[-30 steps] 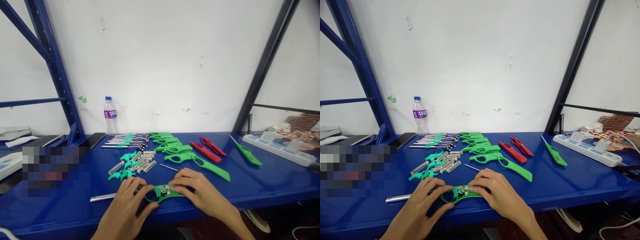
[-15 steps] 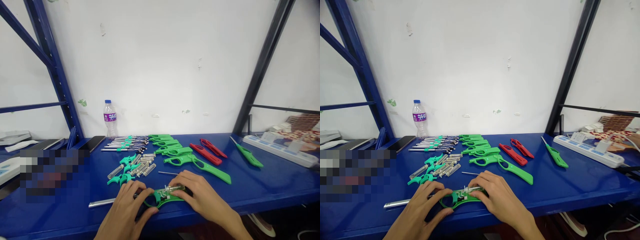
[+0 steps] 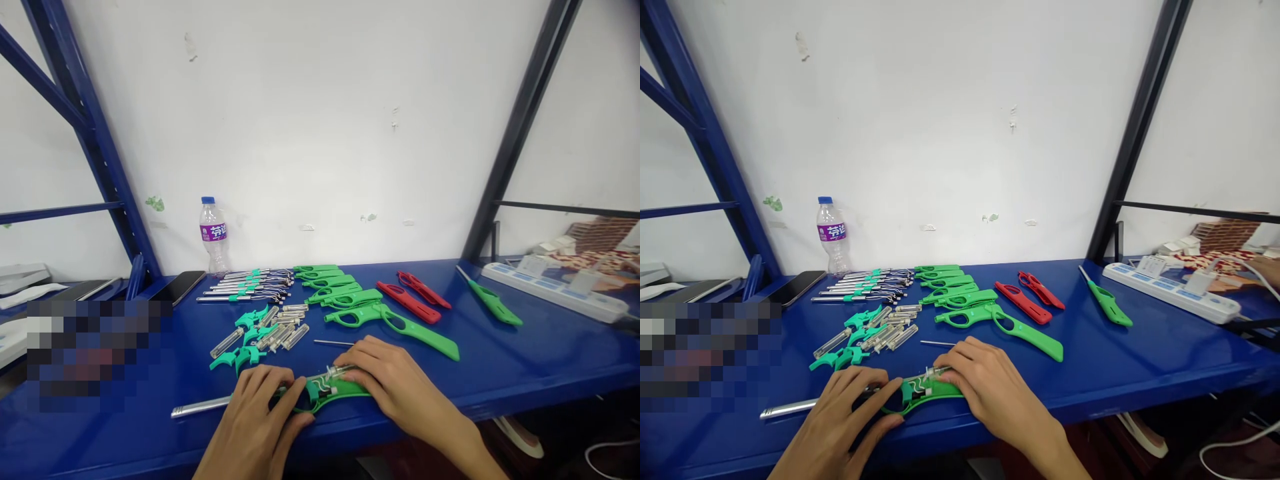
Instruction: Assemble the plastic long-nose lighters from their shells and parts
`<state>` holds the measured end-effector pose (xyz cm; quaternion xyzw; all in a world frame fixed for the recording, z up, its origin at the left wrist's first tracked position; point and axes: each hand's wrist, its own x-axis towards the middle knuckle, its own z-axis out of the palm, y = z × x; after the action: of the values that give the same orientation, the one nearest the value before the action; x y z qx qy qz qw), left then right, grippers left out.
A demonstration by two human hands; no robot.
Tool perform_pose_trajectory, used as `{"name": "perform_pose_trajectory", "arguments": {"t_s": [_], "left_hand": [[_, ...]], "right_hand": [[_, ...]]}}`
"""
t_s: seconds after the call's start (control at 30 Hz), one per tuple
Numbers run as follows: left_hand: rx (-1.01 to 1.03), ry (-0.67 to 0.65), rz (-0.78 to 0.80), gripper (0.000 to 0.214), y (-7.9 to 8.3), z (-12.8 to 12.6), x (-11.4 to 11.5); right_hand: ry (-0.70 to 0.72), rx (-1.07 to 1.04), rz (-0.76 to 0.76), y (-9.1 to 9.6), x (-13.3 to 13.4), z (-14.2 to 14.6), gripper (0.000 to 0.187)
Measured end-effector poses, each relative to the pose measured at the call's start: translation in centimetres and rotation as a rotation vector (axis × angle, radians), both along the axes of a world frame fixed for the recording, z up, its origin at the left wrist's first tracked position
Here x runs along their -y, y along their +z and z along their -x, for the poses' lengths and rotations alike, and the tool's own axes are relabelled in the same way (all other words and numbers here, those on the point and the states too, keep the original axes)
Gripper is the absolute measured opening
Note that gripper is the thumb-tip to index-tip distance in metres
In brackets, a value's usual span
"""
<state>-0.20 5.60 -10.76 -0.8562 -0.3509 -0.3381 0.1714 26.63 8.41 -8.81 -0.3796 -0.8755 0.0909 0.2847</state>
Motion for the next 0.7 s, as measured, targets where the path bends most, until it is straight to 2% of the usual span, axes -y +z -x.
{"name": "perform_pose_trajectory", "arguments": {"t_s": [0.23, 0.5, 0.7], "left_hand": [[-0.001, -0.010, 0.017, 0.025, 0.0, 0.2, -0.4], [0.092, -0.009, 0.124, 0.027, -1.0, 0.7, -0.3], [0.100, -0.031, 0.126, 0.025, -0.7, 0.6, -0.5]], "right_hand": [[0.006, 0.011, -0.031, 0.0, 0.0, -0.2, 0.023], [-0.007, -0.020, -0.038, -0.4, -0.1, -0.3, 0.014], [-0.011, -0.027, -0.062, -0.7, -0.2, -0.2, 0.014]]}}
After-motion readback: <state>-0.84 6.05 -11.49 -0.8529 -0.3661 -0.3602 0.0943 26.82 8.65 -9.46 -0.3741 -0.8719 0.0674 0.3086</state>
